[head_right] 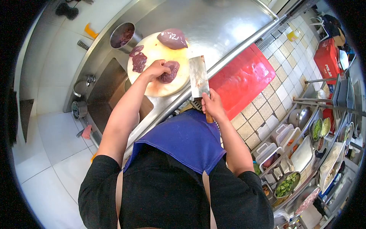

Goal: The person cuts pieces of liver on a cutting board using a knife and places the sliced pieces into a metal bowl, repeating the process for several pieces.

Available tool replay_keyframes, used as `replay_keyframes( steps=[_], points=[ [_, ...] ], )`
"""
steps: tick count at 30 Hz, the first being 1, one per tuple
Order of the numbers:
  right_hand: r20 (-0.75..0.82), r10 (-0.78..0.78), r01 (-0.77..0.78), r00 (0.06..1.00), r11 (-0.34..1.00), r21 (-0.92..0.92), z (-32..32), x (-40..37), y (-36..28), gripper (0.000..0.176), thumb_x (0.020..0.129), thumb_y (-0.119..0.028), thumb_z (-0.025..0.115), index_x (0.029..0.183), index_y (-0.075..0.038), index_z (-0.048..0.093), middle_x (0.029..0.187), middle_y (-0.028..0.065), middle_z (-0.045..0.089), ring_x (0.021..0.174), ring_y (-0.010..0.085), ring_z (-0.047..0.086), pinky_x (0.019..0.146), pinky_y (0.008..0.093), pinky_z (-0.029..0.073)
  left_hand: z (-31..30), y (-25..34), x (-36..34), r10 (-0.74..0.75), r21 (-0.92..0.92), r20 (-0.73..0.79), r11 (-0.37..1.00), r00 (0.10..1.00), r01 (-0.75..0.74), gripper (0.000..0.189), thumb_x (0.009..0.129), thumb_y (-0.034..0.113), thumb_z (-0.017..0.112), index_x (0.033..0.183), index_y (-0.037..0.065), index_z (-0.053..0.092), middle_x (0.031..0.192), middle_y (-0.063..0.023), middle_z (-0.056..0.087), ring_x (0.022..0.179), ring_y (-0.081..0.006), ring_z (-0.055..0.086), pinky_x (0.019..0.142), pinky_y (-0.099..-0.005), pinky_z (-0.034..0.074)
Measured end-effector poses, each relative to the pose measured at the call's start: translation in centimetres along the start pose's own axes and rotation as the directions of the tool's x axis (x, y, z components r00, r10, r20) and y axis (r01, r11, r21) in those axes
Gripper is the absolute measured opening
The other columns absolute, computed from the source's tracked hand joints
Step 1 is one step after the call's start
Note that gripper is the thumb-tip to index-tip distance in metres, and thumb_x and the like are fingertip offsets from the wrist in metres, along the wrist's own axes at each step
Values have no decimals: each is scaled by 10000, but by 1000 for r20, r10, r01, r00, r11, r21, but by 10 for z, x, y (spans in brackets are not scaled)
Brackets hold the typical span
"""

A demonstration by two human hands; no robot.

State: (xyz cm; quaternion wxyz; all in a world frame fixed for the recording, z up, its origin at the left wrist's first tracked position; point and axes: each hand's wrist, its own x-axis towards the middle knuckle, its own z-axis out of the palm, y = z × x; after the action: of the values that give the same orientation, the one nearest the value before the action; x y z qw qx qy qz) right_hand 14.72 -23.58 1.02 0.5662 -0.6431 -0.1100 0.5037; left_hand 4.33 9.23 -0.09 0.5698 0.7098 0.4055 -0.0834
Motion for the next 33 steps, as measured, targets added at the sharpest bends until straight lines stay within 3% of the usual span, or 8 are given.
replay_keyframes(
  steps=[5,12,14,18,23,26,28,33],
  points=[
    [-57,-3,5,998,999,38,-18,-2,17,148,1121,-208,539,1072,-69,553,716,18,567,500,120,541,450,297,454,-1,24,-27,74,-305,90,951,993,-43,237,830,2,790,1026,80,681,990,-13,676,922,-159,667,812,-346,542],
    [-78,-25,29,997,998,59,-25,-7,14,126,1120,-193,538,1083,-74,556,704,11,563,503,117,540,462,290,454,6,46,-71,494,510,-325,810,807,-290,215,866,70,736,1070,2,733,1139,-164,715,987,-343,709,874,-418,561],
    [-84,-17,21,996,999,48,-22,-10,7,126,1118,-188,540,1076,-71,556,701,9,563,504,117,541,466,288,453,24,23,-69,761,584,-270,617,590,-528,257,868,87,745,1121,44,763,1161,-171,715,1045,-353,697,911,-432,554],
    [-57,-39,41,998,999,35,-21,-9,12,133,1117,-188,540,1071,-66,562,704,10,564,506,117,542,470,286,454,44,17,-102,486,436,-156,815,860,-381,262,917,116,725,1148,-2,752,1062,-154,751,974,-347,721,888,-411,579],
    [-44,-40,41,998,999,4,-22,-15,15,156,1111,-201,542,1055,-57,563,707,16,564,509,121,547,462,297,454,3,-33,-35,262,311,-501,944,825,-111,355,891,242,790,1143,-6,758,1020,-165,763,945,-303,744,860,-406,582],
    [-35,-16,17,999,1000,18,-17,-20,13,161,1111,-206,542,1058,-56,559,707,18,562,509,121,547,457,300,453,0,-33,-12,448,670,-474,742,758,-20,417,862,300,825,1150,4,768,1004,-183,777,906,-306,758,838,-406,588],
    [-28,-23,23,999,1000,18,-15,-21,15,158,1112,-206,541,1069,-55,560,707,18,561,508,120,546,456,299,453,0,-4,-16,66,349,-271,937,960,33,449,840,317,859,1138,-6,768,975,-190,788,850,-298,764,799,-386,590],
    [-19,-19,19,1000,1000,9,-14,-29,14,150,1112,-201,538,1102,-53,562,706,20,559,506,119,546,452,295,451,1,-22,10,32,-32,-88,999,996,-35,326,900,246,836,1117,11,768,973,-109,788,811,-196,737,745,-336,581]
  ],
)
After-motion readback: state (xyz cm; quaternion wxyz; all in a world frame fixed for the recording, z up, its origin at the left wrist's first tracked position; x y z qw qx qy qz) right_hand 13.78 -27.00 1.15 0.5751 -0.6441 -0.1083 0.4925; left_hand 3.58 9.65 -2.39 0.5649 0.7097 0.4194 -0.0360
